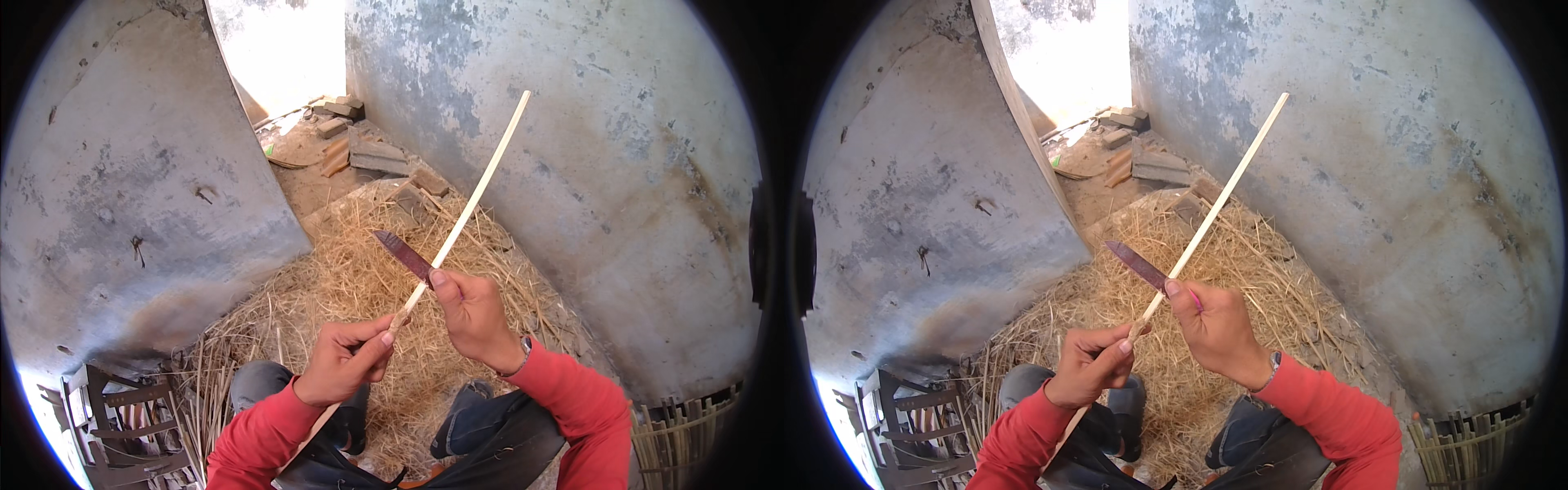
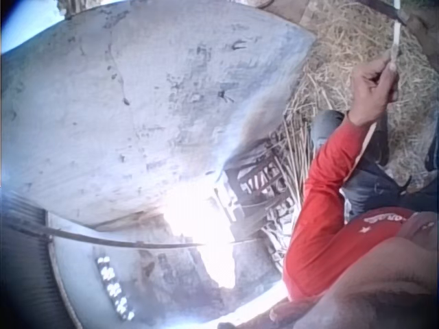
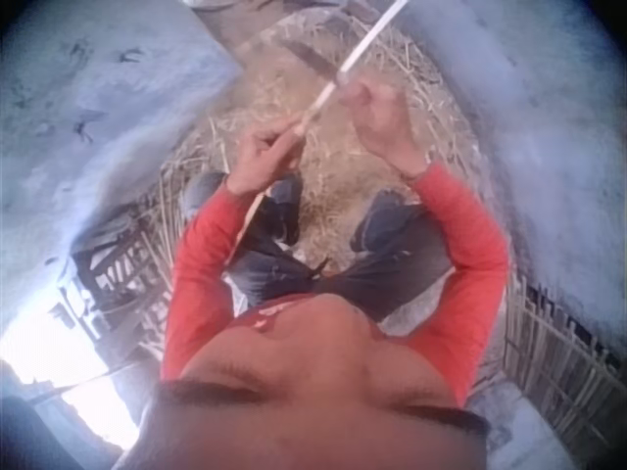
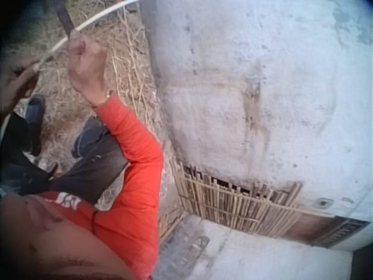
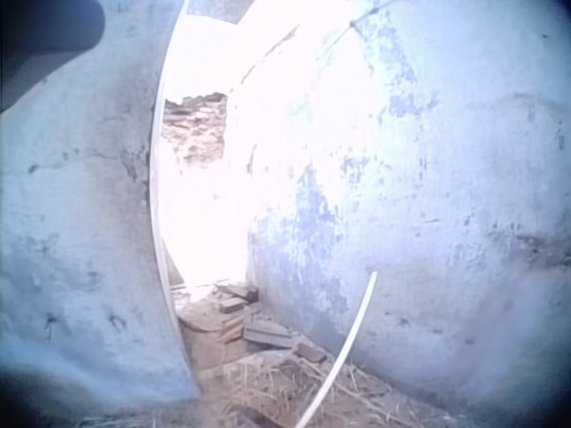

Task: The person scrapes a thin wooden strip using a knife while sitting on a hay-covered floor, repeatedly running the blade along the surface to smooth or thin it.

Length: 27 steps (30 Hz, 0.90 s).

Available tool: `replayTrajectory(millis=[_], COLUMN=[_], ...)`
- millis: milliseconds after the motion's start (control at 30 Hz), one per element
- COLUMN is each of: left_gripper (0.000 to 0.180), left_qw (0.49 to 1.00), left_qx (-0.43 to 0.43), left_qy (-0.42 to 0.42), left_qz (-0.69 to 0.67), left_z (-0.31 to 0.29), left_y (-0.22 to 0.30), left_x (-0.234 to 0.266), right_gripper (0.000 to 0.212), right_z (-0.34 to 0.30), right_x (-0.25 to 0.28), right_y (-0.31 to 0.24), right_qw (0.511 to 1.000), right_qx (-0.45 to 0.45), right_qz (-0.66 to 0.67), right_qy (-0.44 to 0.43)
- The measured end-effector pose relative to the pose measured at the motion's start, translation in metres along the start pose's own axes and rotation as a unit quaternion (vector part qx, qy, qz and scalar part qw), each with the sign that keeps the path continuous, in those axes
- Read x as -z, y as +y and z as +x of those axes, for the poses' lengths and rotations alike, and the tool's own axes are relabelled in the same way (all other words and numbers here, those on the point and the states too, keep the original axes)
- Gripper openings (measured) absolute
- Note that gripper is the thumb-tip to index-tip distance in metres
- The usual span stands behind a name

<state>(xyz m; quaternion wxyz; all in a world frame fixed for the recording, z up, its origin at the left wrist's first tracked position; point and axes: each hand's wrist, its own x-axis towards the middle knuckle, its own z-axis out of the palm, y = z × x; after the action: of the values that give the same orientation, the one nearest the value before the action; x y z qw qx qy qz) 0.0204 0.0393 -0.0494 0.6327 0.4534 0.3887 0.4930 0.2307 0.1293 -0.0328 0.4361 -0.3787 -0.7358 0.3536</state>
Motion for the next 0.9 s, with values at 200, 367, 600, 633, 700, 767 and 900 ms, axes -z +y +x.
replayTrajectory(millis=[200,367,600,633,700,767,900], left_gripper=[0.03,0.029,0.031,0.031,0.031,0.031,0.032], left_qw=[0.999,0.998,0.997,0.997,0.997,0.996,0.993], left_qx=[0.016,0.0,0.004,0.012,0.013,0.014,0.025], left_qy=[0.003,0.009,0.006,0.001,0.004,0.005,-0.009], left_qz=[-0.04,-0.058,-0.078,-0.082,-0.082,-0.082,-0.114], left_z=[0.001,0.002,0.0,0.0,-0.001,0.0,-0.001], left_y=[0.002,0.005,0.006,0.007,0.005,0.004,0.006], left_x=[-0.003,-0.007,-0.005,-0.005,-0.003,0.001,0.003], right_gripper=[0.042,0.044,0.048,0.052,0.056,0.057,0.055], right_z=[-0.011,-0.021,-0.024,-0.024,-0.022,-0.018,-0.012], right_x=[-0.012,-0.022,-0.028,-0.029,-0.028,-0.018,-0.007], right_y=[-0.001,-0.006,-0.007,-0.005,-0.006,-0.011,-0.013], right_qw=[0.999,0.996,0.99,0.981,0.971,0.891,0.81], right_qx=[-0.03,-0.043,-0.073,-0.096,-0.116,-0.263,-0.346], right_qz=[0.027,0.069,0.11,0.154,0.198,0.322,0.424], right_qy=[-0.007,-0.021,-0.05,-0.061,-0.073,-0.181,-0.209])
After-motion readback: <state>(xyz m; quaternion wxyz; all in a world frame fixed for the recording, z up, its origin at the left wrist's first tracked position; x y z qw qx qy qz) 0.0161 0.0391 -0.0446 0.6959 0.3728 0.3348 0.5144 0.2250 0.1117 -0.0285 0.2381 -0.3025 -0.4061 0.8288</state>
